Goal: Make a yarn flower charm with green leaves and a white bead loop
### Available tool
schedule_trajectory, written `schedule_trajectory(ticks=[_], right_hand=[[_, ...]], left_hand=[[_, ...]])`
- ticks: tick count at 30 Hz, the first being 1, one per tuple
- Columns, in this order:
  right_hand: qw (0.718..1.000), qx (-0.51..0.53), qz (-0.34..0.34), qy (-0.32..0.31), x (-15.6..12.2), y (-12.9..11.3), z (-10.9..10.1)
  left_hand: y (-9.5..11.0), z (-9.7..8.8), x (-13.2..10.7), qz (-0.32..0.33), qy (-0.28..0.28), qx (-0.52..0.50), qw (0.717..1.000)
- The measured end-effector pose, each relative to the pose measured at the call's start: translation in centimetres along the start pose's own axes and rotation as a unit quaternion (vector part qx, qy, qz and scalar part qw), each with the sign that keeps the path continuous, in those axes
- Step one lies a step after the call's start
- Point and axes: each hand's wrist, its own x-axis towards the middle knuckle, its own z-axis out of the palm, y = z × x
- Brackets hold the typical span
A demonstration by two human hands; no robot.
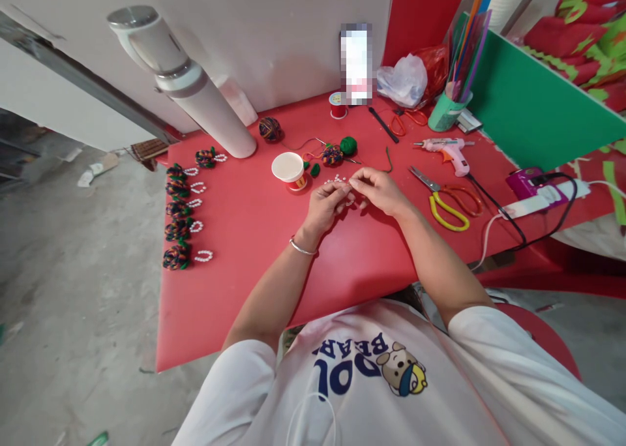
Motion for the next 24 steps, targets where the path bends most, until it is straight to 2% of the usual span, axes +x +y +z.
schedule_trajectory(ticks=[5, 13, 20, 24], right_hand=[[1.000, 0.003, 0.026, -0.003, 0.1, 0.3, 0.7], [0.999, -0.041, 0.001, 0.020, 0.3, 0.7, 0.6], [0.998, -0.058, -0.013, 0.024, 0.1, 0.4, 0.5], [0.998, -0.061, -0.002, 0.021, 0.1, 0.3, 0.4]], left_hand=[[-0.5, 0.0, 0.2, 0.030, 0.013, -0.010, 0.999], [-0.3, 0.3, 0.2, 0.014, 0.033, -0.005, 0.999], [-0.7, 0.2, 0.6, 0.017, 0.014, -0.003, 1.000], [-1.1, 0.1, 0.5, 0.018, 0.053, 0.021, 0.998]])
